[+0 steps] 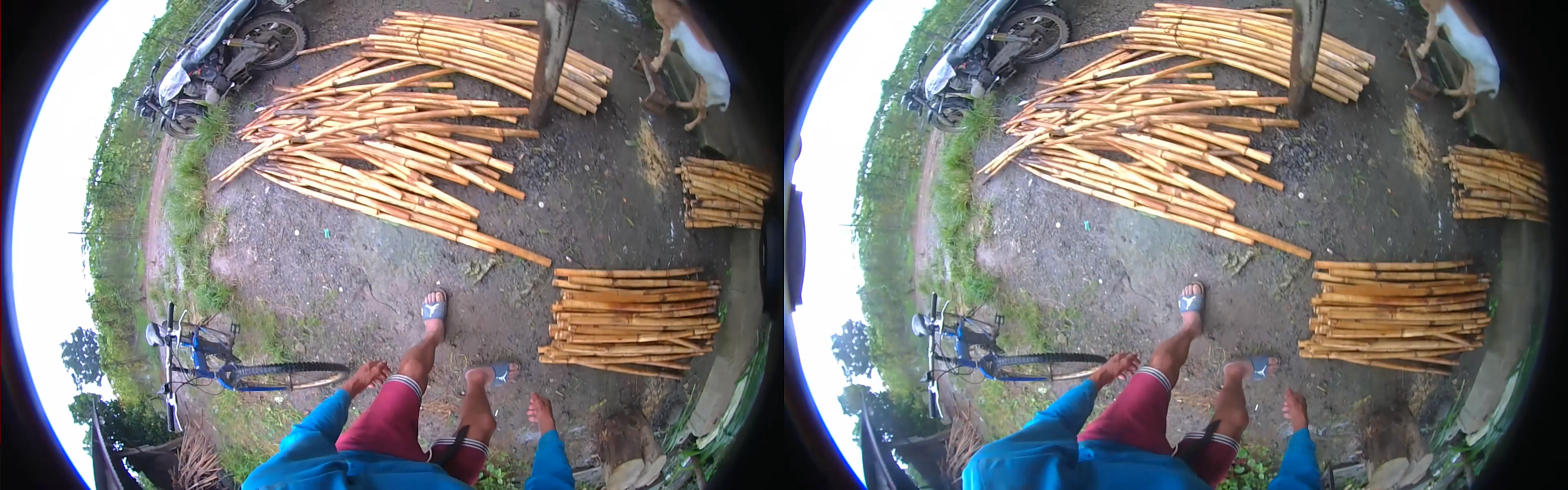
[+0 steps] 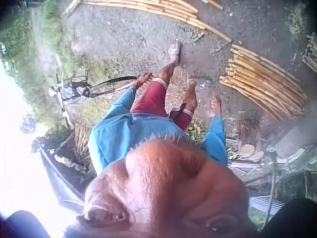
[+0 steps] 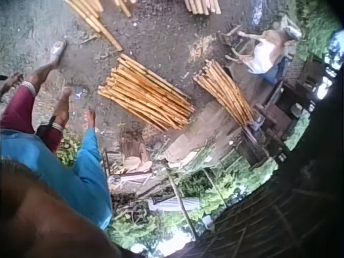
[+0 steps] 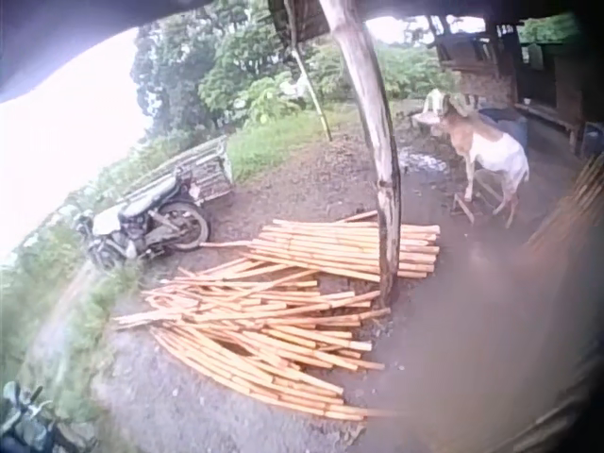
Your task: The person picks up several bamboo poles from a scattered pile on the ground and stacks them onto a organized pile.
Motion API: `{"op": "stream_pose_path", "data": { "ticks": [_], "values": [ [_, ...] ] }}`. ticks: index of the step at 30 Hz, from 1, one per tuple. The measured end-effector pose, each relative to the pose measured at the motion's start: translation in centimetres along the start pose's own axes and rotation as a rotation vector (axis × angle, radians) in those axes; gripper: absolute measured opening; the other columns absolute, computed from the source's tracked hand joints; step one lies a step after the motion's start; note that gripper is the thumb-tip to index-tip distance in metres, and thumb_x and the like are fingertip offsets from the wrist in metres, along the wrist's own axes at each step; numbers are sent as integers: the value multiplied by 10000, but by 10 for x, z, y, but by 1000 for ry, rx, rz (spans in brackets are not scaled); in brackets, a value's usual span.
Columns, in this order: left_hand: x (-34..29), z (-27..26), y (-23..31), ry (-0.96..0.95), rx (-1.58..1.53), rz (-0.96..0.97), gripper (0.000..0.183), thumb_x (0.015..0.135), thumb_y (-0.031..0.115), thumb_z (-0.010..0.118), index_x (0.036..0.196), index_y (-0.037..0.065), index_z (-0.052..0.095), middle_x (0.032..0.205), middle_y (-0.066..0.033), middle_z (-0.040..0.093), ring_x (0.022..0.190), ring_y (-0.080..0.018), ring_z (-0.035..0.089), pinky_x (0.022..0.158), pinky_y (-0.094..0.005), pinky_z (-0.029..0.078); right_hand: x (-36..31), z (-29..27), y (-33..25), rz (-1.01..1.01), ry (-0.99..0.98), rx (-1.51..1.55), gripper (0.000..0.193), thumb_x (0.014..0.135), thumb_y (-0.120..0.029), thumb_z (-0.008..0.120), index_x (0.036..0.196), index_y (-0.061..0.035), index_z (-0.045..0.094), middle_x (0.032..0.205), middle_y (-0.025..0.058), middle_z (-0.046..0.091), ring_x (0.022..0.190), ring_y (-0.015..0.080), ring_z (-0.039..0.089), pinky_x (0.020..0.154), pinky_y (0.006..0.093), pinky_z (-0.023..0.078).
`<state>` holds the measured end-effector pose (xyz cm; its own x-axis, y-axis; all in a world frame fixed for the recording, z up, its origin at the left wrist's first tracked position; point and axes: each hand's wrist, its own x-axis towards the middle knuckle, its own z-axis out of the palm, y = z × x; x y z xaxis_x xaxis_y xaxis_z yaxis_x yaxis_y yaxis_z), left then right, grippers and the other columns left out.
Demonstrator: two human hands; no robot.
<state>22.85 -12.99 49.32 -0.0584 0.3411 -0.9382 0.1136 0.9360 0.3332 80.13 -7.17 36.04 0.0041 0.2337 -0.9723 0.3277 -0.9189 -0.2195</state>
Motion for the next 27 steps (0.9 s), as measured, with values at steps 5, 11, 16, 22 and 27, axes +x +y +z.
{"op": "stream_pose_path", "data": {
  "ticks": [5,11,16,22,27],
  "values": [
    [-8,-51,6,-10,-143,40,620,945,622,447,1135,57,619,952,-39,643,841,-147,605,675,-292,488,10,62,-109,-11,-70,-109,677,820,-649,634,1136,-51,607,935,78,614,803,199,634,645,376,536],
    [12,-118,12,16,-442,41,611,943,632,466,1121,69,621,925,-13,632,766,-115,585,652,-263,467,-2,194,-282,-151,-131,-125,721,829,-668,621,1194,-47,596,1009,61,618,890,189,633,755,343,533],
    [29,-141,21,81,-539,43,614,943,634,461,1132,74,623,959,-29,648,779,-129,599,675,-282,478,-11,273,-392,-225,-243,-188,614,871,-614,614,1156,-69,602,1013,55,611,896,168,628,763,332,529],
    [27,-139,27,90,-583,2,648,919,670,462,1126,79,629,946,-28,652,784,-135,607,681,-293,483,-10,281,-419,-225,-268,-224,582,877,-608,607,1128,-83,605,988,48,612,867,159,624,727,327,525],
    [23,-121,52,120,-600,-12,628,918,661,473,1105,84,633,916,-20,647,785,-127,604,670,-288,478,22,206,-368,-56,-193,-262,493,870,-567,646,1049,-109,607,885,12,587,733,119,591,607,279,494]
  ]
}}
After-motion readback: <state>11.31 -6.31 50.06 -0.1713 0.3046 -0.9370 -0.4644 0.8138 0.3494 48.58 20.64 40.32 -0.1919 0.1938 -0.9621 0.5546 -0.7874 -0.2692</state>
